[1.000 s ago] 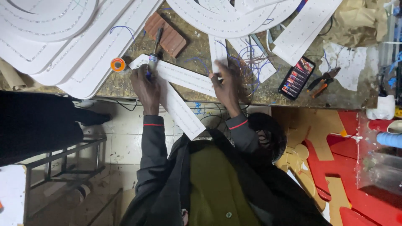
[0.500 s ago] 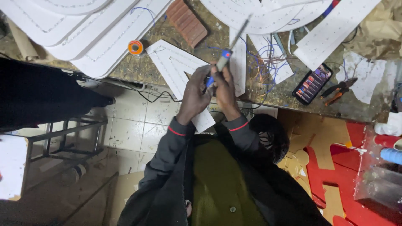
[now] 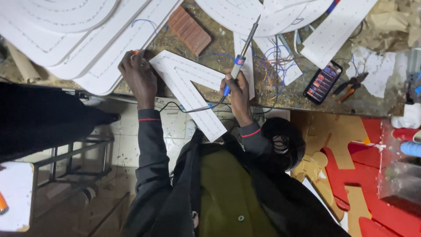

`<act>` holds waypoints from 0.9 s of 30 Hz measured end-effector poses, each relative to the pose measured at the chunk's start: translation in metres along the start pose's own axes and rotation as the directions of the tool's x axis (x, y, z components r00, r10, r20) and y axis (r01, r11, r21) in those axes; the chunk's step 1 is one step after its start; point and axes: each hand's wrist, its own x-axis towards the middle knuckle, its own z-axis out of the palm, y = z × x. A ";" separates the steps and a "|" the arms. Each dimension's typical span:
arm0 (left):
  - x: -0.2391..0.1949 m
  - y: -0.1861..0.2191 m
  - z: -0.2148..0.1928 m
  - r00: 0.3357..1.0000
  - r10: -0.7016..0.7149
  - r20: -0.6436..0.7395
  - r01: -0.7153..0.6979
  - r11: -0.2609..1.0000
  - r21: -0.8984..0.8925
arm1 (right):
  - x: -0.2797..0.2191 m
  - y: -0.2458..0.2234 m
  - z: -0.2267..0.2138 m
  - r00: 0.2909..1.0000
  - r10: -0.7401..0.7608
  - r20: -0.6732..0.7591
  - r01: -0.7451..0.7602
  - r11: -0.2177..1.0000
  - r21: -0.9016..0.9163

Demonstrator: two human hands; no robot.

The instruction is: Soldering electrical wires to LED strips as part of a sign manufacturing process.

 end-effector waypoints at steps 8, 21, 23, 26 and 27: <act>0.009 0.005 0.004 0.997 0.029 -0.078 -0.042 0.984 -0.172 | -0.008 0.004 -0.003 0.999 -0.036 -0.033 0.036 0.999 0.003; -0.017 0.159 0.009 0.933 0.360 -0.006 -0.280 0.715 -0.641 | -0.001 0.021 0.004 0.984 -0.140 -0.112 0.143 0.990 0.019; -0.019 0.166 0.011 0.937 0.349 -0.001 -0.267 0.717 -0.643 | 0.002 0.026 0.001 0.991 -0.108 -0.084 0.115 0.989 0.095; -0.020 0.171 0.016 0.943 0.333 -0.009 -0.265 0.734 -0.625 | 0.003 0.022 -0.004 0.995 -0.096 -0.007 0.096 0.987 0.129; -0.020 0.171 0.018 0.944 0.330 -0.018 -0.273 0.747 -0.606 | 0.003 0.019 -0.006 0.993 -0.109 0.036 0.106 0.990 0.088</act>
